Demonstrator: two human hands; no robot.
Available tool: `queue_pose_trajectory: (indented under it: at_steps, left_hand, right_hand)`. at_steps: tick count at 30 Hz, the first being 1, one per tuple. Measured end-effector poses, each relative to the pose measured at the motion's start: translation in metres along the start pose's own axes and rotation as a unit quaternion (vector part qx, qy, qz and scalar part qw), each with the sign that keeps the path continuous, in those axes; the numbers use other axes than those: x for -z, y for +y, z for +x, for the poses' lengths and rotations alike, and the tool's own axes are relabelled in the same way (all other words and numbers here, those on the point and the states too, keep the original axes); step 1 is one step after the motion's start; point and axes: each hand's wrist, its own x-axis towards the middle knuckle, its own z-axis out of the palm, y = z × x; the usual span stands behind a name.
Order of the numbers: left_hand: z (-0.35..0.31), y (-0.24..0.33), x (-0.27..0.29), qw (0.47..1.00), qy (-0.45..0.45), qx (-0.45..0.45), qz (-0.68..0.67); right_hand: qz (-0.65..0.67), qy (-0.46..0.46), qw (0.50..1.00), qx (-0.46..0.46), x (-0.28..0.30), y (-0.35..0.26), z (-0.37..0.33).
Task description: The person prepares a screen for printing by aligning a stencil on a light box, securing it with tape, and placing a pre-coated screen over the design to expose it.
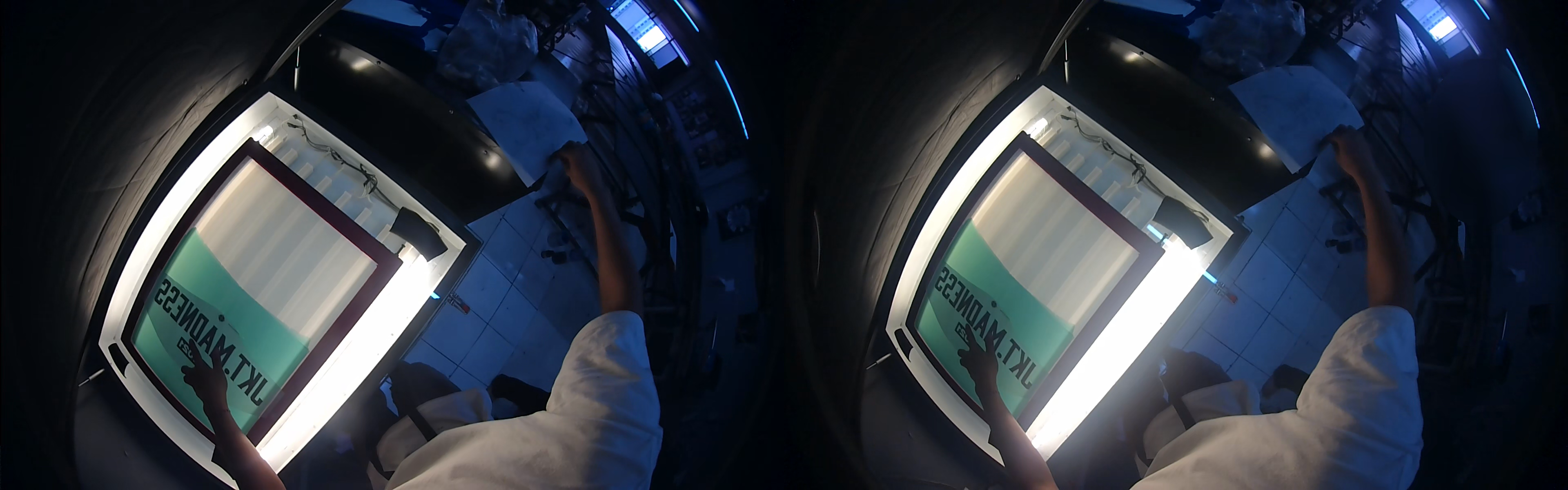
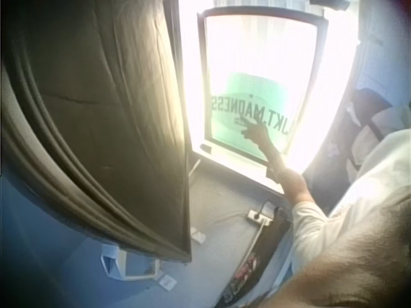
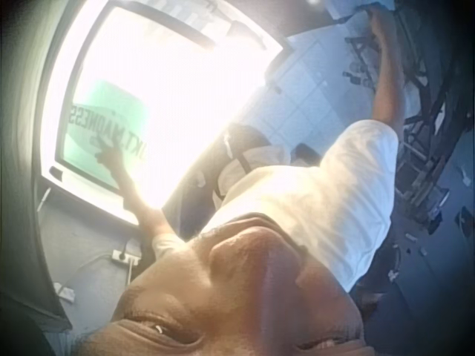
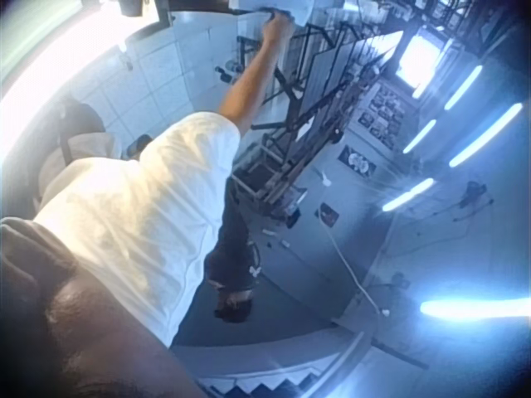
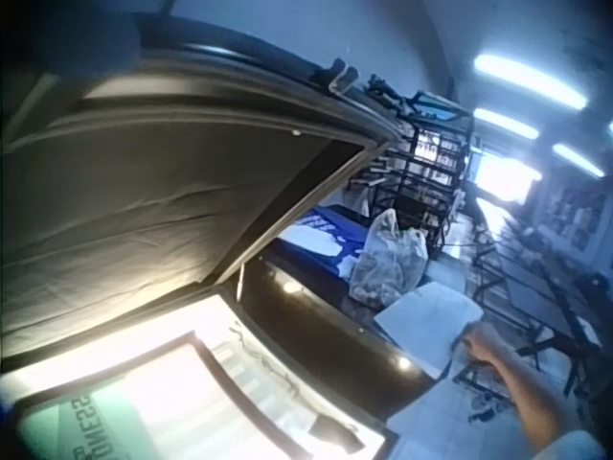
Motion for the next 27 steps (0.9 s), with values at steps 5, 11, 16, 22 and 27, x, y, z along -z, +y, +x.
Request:
queue_pose_trajectory:
  at_steps: [5,11,16,22,27]
  left_hand:
    - [-0.002,0.003,0.003,1.0,0.0,0.0,-0.008]
    - [-0.001,0.005,0.005,1.0,-0.008,0.007,-0.014]
    - [-0.001,0.003,0.0,1.0,-0.001,0.005,0.001]
    - [0.003,-0.006,-0.01,1.0,0.014,-0.009,0.003]
    - [0.001,0.001,-0.001,1.0,-0.008,0.005,-0.006]
  right_hand:
    - [-0.046,-0.068,0.997,-0.002,0.004,0.007,0.014]
    - [-0.098,-0.149,0.982,-0.054,0.006,0.014,0.03]
    - [-0.121,-0.243,0.962,-0.027,0.008,0.022,0.048]
    - [-0.061,-0.299,0.952,-0.022,0.007,0.042,0.059]
    - [-0.074,-0.369,0.926,-0.025,0.016,0.035,0.071]
